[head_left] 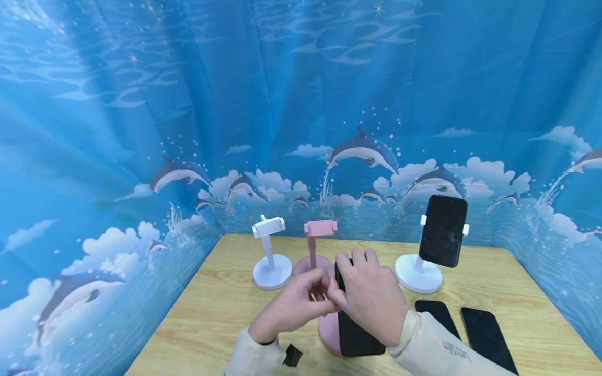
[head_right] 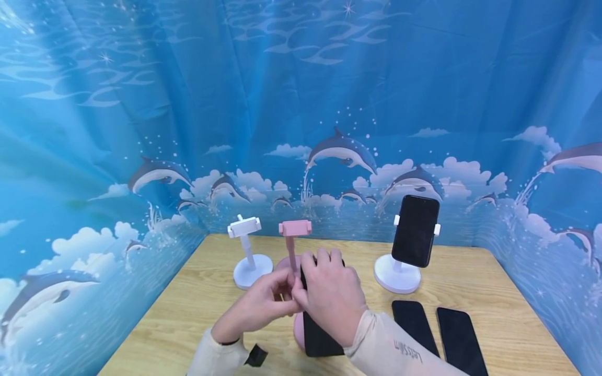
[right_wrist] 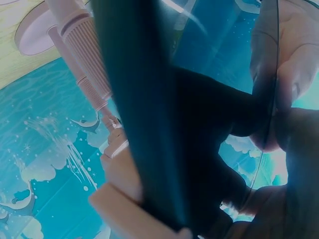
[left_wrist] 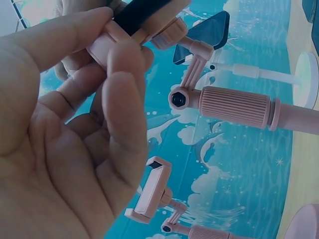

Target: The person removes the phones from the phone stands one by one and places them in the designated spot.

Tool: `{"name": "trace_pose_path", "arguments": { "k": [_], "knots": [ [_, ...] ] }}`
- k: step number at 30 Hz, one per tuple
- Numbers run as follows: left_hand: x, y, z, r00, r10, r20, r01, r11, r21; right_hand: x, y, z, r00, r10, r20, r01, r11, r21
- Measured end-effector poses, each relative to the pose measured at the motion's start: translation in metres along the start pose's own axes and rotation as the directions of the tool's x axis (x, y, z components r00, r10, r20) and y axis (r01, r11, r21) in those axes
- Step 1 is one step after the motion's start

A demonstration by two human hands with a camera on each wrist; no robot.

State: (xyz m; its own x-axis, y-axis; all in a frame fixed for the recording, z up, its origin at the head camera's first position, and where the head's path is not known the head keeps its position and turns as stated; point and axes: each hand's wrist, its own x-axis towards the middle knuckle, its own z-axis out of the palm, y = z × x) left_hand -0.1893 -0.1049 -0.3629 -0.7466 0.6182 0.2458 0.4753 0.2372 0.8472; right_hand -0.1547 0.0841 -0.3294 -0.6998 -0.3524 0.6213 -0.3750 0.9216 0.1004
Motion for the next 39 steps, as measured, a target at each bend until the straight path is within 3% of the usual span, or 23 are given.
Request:
{"name": "trace_pose_path", "arguments": {
  "k": [5,15,24,39],
  "knots": [
    [0.002,-0.003,0.001,0.999,0.031,-0.011,-0.031,1.000,0.001,0.000,-0.001,0.001,1.000,-0.002,-0.003,0.002,1.000,-0.009],
    [0.008,-0.010,0.004,0.995,0.098,0.000,-0.098,0.991,-0.094,0.001,0.000,0.001,1.000,0.008,-0.007,-0.008,1.000,-0.012],
    [0.009,-0.011,0.002,0.991,0.126,0.046,-0.117,0.979,-0.166,0.004,0.000,-0.004,1.000,0.012,0.028,-0.013,1.000,0.028],
    [0.008,-0.016,0.000,0.984,0.149,0.102,-0.129,0.976,-0.177,0.003,-0.001,-0.008,0.998,0.015,0.066,-0.019,0.999,0.050]
  ]
}}
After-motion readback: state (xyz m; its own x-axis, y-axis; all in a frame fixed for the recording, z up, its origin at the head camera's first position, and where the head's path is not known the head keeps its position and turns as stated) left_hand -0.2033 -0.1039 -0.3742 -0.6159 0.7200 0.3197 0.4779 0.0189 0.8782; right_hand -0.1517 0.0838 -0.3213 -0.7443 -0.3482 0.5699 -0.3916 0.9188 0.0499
